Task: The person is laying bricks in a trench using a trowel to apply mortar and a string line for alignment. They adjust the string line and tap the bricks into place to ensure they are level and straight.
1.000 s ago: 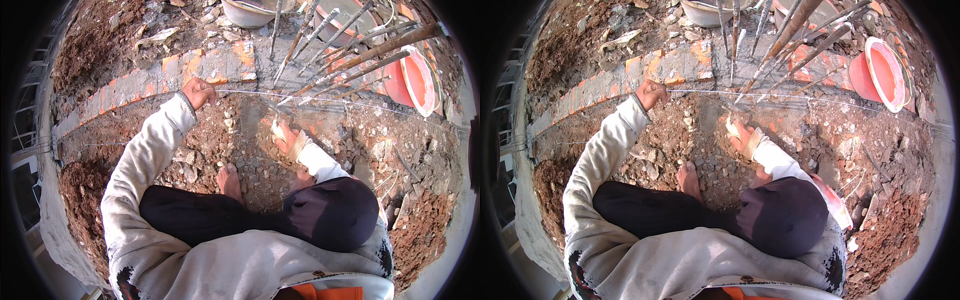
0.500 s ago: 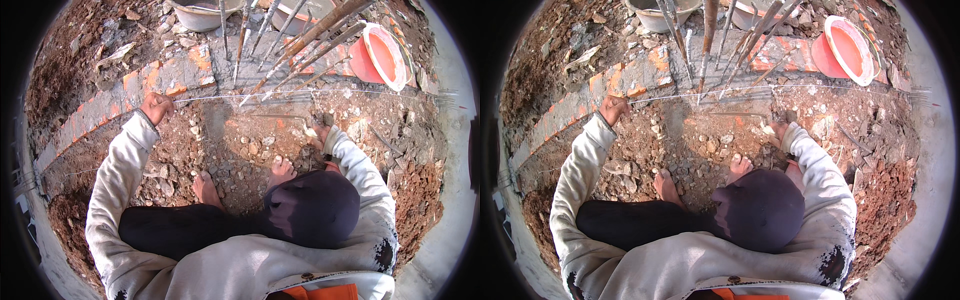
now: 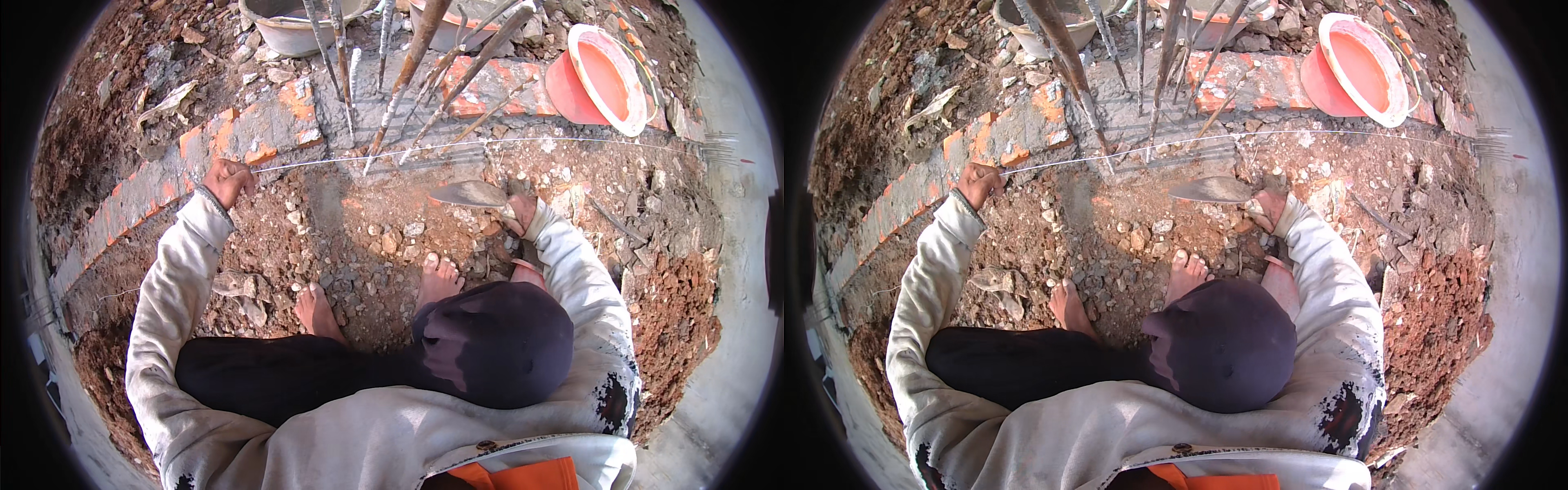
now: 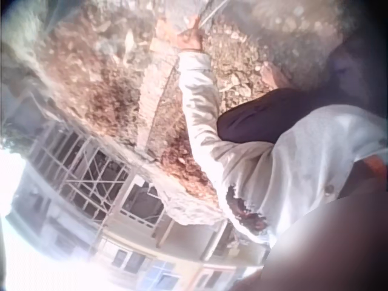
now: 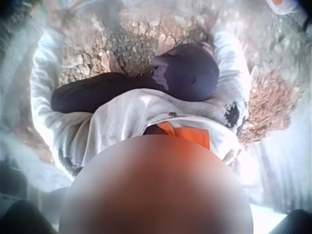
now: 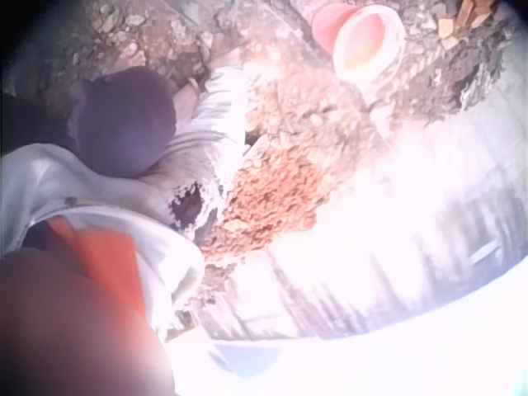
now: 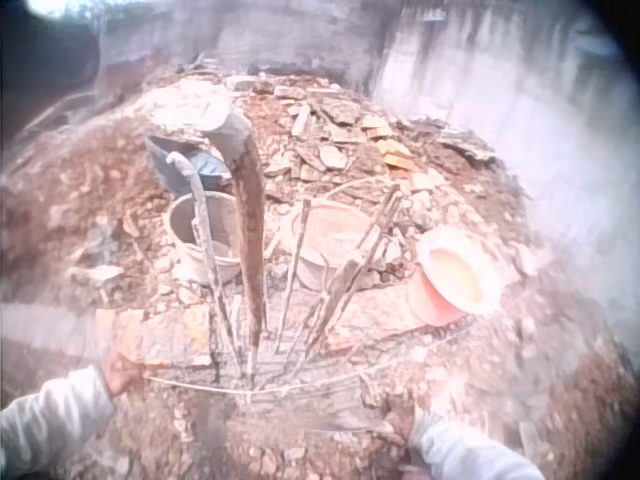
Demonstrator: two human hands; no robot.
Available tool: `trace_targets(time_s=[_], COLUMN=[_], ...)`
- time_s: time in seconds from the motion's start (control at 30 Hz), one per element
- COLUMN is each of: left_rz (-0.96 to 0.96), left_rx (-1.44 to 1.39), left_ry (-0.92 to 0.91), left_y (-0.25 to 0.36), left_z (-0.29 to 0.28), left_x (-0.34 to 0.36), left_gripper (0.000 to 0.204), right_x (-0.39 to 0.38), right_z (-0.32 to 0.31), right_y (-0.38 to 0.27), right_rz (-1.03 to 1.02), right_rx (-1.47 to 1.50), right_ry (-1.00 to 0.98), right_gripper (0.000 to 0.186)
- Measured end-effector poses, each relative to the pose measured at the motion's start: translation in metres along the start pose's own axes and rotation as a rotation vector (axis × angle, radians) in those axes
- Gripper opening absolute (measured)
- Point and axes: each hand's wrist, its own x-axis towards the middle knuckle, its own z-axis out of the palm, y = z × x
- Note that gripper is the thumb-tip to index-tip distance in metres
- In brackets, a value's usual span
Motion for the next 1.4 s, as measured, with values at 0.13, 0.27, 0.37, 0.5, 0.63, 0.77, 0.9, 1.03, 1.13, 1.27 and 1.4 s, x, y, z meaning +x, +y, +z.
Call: trace_targets(time_s=[0.13,0.27,0.37,0.5,0.63,0.77,0.9,1.03,1.13,1.27,1.4], left_rz=[-0.068,-0.037,-0.004,-0.001,0.028,0.009,0.141,0.099,-0.007,-0.015,-0.055], left_rx=[-0.054,-0.041,0.024,-0.004,-0.003,-0.076,-0.165,-0.373,-0.325,-0.323,-0.348], left_ry=[0.095,0.044,0.013,0.037,0.028,0.078,-0.020,0.043,0.070,0.064,0.073], left_y=[0.005,0.007,-0.005,-0.010,-0.003,0.004,-0.001,-0.008,-0.008,-0.005,-0.012], left_z=[0.005,-0.001,-0.002,-0.010,-0.004,-0.002,-0.014,-0.022,-0.023,-0.007,-0.017], left_x=[0.000,0.003,0.013,0.001,0.014,-0.001,0.005,-0.006,-0.013,-0.001,-0.011], left_gripper=[0.021,0.021,0.020,0.022,0.022,0.023,0.021,0.023,0.022,0.023,0.023], right_x=[-0.009,-0.008,-0.003,0.000,-0.002,-0.016,-0.054,-0.019,0.037,0.072,0.061], right_z=[0.017,0.013,0.025,-0.026,-0.006,-0.037,0.009,0.004,-0.001,0.060,0.055], right_y=[0.015,0.008,0.050,-0.007,0.001,-0.067,-0.095,-0.120,-0.143,-0.116,-0.138], right_rz=[0.266,-0.012,0.261,0.219,0.470,0.686,0.629,1.110,0.740,1.015,1.274], right_rx=[-0.132,-0.080,-0.164,-0.121,-0.213,0.085,0.992,2.200,1.939,2.425,2.151], right_ry=[-0.179,0.060,-0.237,-0.166,-0.291,-0.204,0.244,0.777,1.510,0.594,0.774], right_gripper=[0.034,0.037,0.039,0.052,0.055,0.052,0.035,0.021,0.022,0.024,0.028])
